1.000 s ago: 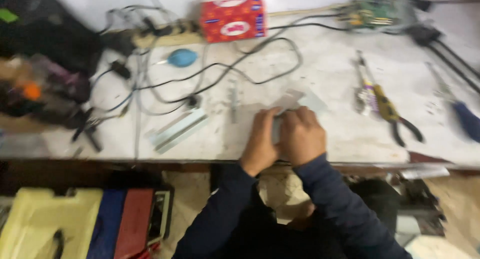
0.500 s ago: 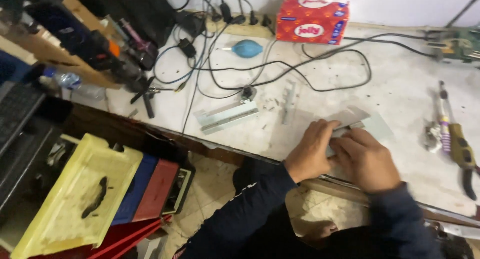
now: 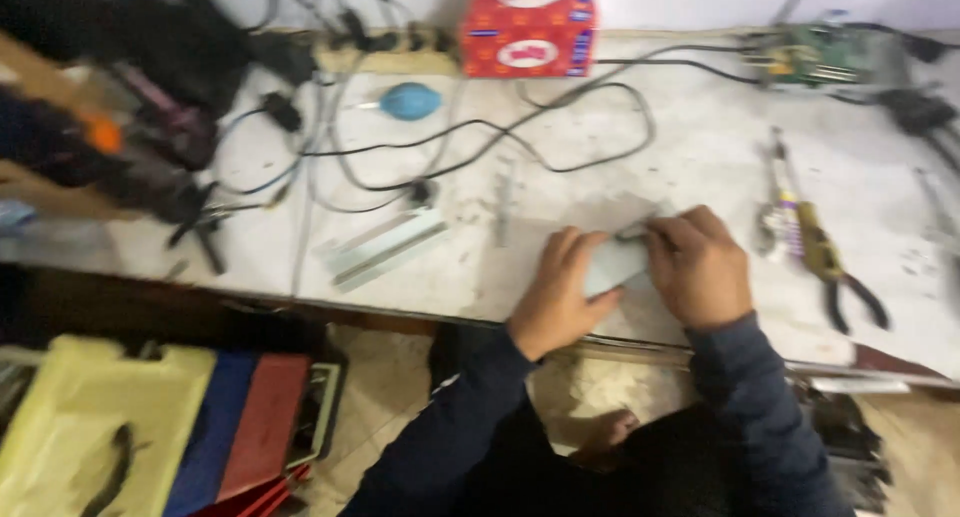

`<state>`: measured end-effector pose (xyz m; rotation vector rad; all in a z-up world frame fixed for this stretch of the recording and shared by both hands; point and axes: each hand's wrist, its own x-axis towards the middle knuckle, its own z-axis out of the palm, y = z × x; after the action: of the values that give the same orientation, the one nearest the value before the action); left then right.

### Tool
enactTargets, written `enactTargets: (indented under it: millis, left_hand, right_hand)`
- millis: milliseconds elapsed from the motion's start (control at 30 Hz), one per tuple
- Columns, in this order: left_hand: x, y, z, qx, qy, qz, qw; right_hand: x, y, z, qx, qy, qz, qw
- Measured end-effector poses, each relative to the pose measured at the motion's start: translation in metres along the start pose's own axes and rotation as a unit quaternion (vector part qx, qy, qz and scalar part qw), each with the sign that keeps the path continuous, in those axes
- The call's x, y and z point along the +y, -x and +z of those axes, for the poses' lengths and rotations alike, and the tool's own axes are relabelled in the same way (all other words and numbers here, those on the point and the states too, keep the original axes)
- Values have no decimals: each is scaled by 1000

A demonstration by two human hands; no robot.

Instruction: The person cleans a rectangular metal part by wiping it with a tissue and applying liquid from a spray bottle. They repeatedly wipe the part and the work surface, handling the metal piece and a tissue throughout the clip.

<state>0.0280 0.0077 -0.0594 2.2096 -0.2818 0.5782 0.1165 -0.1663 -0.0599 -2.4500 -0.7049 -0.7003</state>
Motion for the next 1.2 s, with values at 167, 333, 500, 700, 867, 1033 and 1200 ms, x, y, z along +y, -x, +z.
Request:
enactTargets:
  millis: [167, 333, 500, 700, 867, 1033, 1200]
  left_hand:
    - [3, 2, 3, -7, 3, 24, 1000]
    - [1, 1, 2, -10, 7, 26, 1000]
    - [3, -1, 4, -27, -2, 5, 1000]
    - [19, -2, -8, -33, 44, -21, 998]
    - [7, 3, 1, -22, 4, 11, 1000]
    - [1, 5, 6, -13, 4, 13, 1000]
    - [6, 2, 0, -26, 17, 12, 999]
  right_hand:
    - [12, -5, -9, -13, 7, 6, 1000]
    - [8, 0, -18, -37, 13, 13, 999]
    - [-5, 21, -20, 11, 73, 20, 997]
    - [-50, 28, -34, 16, 59, -27, 998]
    - [-59, 24, -21, 21, 34, -36, 999]
    - [-53, 21, -8, 54, 60, -24, 996]
    - [-52, 19, 3, 73, 58, -3, 996]
